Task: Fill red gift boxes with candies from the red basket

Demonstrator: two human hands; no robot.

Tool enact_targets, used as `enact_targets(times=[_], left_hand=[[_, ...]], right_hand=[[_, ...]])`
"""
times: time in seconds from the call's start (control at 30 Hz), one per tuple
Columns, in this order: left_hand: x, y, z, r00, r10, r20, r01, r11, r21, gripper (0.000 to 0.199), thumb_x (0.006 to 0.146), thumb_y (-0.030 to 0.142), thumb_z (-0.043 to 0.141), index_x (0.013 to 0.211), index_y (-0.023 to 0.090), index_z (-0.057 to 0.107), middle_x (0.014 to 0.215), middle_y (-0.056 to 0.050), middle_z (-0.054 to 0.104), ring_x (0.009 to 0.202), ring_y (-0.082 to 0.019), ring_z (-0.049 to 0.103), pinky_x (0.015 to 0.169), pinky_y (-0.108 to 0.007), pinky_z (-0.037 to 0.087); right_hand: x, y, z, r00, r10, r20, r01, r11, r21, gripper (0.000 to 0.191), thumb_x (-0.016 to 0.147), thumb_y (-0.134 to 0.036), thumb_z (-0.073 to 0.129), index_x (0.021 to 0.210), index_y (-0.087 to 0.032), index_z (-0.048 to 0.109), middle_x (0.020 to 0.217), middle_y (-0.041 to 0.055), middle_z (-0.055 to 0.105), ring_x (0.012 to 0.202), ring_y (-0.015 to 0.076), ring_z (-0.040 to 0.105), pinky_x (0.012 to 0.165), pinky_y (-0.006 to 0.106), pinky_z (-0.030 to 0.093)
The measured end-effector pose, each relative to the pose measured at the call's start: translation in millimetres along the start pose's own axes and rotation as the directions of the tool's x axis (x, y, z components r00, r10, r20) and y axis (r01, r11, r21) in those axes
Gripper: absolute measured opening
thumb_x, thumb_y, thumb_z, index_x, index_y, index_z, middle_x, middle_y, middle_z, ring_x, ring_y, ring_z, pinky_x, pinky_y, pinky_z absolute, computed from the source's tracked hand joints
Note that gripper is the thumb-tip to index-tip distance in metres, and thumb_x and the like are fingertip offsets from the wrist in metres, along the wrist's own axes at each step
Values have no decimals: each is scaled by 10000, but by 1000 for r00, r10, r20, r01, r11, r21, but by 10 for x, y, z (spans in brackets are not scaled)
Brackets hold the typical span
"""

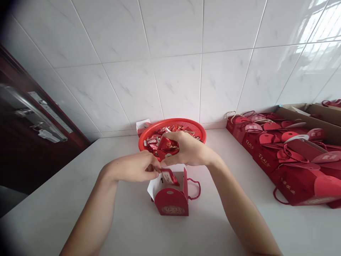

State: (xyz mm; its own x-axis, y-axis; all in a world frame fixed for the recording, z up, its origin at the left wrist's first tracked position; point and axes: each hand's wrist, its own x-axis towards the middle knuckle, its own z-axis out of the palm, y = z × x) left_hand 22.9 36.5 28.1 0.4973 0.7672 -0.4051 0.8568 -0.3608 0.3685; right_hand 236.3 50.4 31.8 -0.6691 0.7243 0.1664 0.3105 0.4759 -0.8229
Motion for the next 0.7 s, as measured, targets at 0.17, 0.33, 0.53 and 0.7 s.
enact_targets(times=[0.17,0.33,0.53,0.7], left_hand=[[-1,-43,-1,999,39,3,-39,999,2,171,753,283,553,707,199,694,608,10,529,538,-131,413,484,-278,298],[-12,-40,-12,1000,26,-3,-26,1000,4,175,757,300,567,802,211,710,628,16,548,557,-139,452,482,-268,316],[-20,-45,-24,999,41,8,-41,998,37,244,737,321,602,899,210,745,706,1,626,628,-156,556,530,-259,367],[-20,-70,-23,998,59,16,-60,996,72,237,753,340,598,876,208,751,738,-10,659,669,-166,588,544,-260,376]], right_hand=[[21,6,20,999,17,28,-18,999,46,267,780,-353,767,927,-179,629,671,-33,578,570,106,495,464,230,329],[30,13,47,997,41,65,-42,999,15,248,793,-357,757,872,-174,609,614,-51,553,517,85,468,446,221,312],[60,78,107,999,-21,47,23,998,-52,202,839,-353,721,901,-190,619,711,-32,604,610,99,526,516,223,386],[53,77,102,998,21,67,-27,995,95,216,889,-356,660,919,-199,514,728,-27,614,590,116,604,431,202,426]])
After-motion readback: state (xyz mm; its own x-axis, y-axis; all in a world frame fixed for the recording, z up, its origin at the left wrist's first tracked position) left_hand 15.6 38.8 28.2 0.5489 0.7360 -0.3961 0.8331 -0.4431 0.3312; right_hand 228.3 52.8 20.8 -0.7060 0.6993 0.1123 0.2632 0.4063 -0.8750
